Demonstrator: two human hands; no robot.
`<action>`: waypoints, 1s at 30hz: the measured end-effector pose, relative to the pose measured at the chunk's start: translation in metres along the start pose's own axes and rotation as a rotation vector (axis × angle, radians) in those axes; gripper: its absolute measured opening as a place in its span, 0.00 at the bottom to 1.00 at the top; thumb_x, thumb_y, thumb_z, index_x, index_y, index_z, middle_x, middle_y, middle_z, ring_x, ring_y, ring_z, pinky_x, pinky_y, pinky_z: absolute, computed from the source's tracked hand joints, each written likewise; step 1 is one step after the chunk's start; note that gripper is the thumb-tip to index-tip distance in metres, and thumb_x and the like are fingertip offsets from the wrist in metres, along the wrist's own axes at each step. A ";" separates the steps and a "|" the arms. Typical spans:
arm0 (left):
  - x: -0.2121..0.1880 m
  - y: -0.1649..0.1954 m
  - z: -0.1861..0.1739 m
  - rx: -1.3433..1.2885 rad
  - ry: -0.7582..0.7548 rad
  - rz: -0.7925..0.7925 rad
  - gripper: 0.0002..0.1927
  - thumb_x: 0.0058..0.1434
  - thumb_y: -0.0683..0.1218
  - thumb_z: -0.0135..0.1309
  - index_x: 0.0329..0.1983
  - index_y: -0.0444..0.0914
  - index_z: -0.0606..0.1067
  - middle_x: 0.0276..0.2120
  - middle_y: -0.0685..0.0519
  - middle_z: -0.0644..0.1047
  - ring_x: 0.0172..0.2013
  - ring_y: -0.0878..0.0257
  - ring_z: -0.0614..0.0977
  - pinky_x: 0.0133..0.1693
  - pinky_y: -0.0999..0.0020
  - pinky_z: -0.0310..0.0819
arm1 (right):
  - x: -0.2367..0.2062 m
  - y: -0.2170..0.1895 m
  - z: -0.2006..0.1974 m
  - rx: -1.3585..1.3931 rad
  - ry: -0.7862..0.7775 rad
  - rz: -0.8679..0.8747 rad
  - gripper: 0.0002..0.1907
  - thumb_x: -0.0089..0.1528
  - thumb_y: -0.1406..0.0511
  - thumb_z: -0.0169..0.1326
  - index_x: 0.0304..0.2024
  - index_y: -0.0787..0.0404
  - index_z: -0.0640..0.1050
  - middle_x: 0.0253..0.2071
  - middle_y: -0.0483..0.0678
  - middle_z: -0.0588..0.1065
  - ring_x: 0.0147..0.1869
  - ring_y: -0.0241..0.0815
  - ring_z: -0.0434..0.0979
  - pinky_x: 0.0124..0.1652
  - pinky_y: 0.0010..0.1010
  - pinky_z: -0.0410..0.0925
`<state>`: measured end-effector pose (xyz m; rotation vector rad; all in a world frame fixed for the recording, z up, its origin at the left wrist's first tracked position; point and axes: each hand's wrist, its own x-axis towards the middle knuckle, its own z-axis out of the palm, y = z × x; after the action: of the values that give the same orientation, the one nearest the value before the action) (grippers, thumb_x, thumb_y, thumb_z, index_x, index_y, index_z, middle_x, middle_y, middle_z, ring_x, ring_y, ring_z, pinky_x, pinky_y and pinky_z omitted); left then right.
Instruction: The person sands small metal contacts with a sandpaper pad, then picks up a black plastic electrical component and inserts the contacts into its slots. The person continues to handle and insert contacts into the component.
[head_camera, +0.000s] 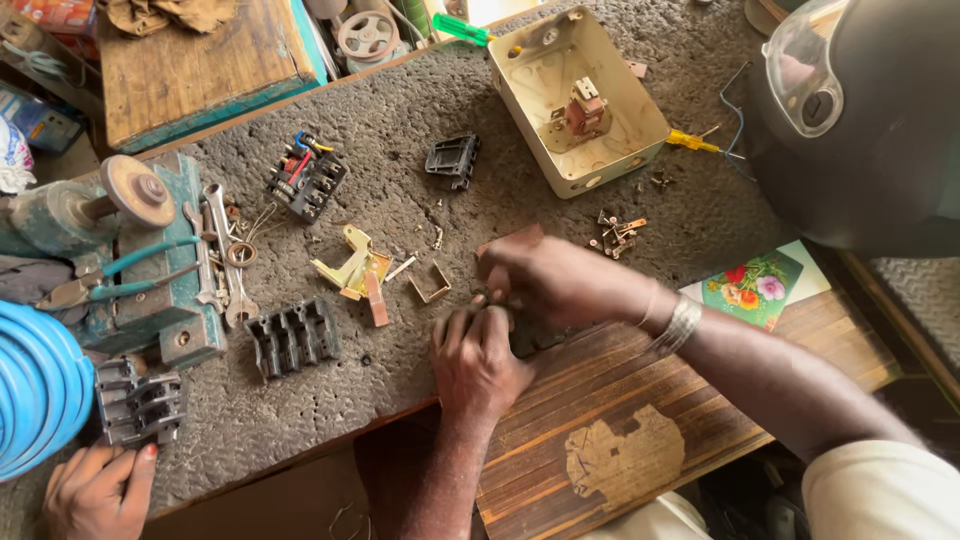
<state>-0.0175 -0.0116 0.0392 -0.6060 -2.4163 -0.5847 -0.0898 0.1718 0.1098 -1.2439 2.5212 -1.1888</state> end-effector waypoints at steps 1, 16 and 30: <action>0.000 0.001 -0.001 -0.001 -0.012 0.007 0.40 0.48 0.73 0.68 0.40 0.35 0.75 0.33 0.44 0.82 0.41 0.52 0.84 0.45 0.51 0.76 | -0.008 0.001 -0.001 0.239 0.100 0.069 0.16 0.62 0.69 0.60 0.50 0.57 0.71 0.37 0.49 0.75 0.42 0.47 0.78 0.41 0.36 0.73; 0.000 0.001 0.001 0.073 -0.020 0.059 0.42 0.49 0.73 0.66 0.48 0.34 0.75 0.30 0.47 0.81 0.40 0.55 0.84 0.49 0.50 0.74 | -0.062 -0.008 0.035 1.971 0.387 -0.080 0.22 0.69 0.68 0.58 0.63 0.55 0.66 0.38 0.45 0.74 0.37 0.36 0.75 0.34 0.22 0.69; 0.012 0.011 -0.008 0.050 -0.083 0.005 0.34 0.45 0.73 0.69 0.36 0.44 0.72 0.44 0.54 0.80 0.43 0.60 0.78 0.44 0.57 0.72 | -0.072 0.017 -0.039 -0.494 0.682 0.226 0.05 0.65 0.74 0.58 0.41 0.61 0.77 0.34 0.49 0.79 0.37 0.49 0.78 0.43 0.41 0.71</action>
<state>-0.0168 -0.0039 0.0554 -0.6262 -2.4984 -0.5052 -0.0685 0.2527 0.1078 -0.6253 3.4994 -1.1074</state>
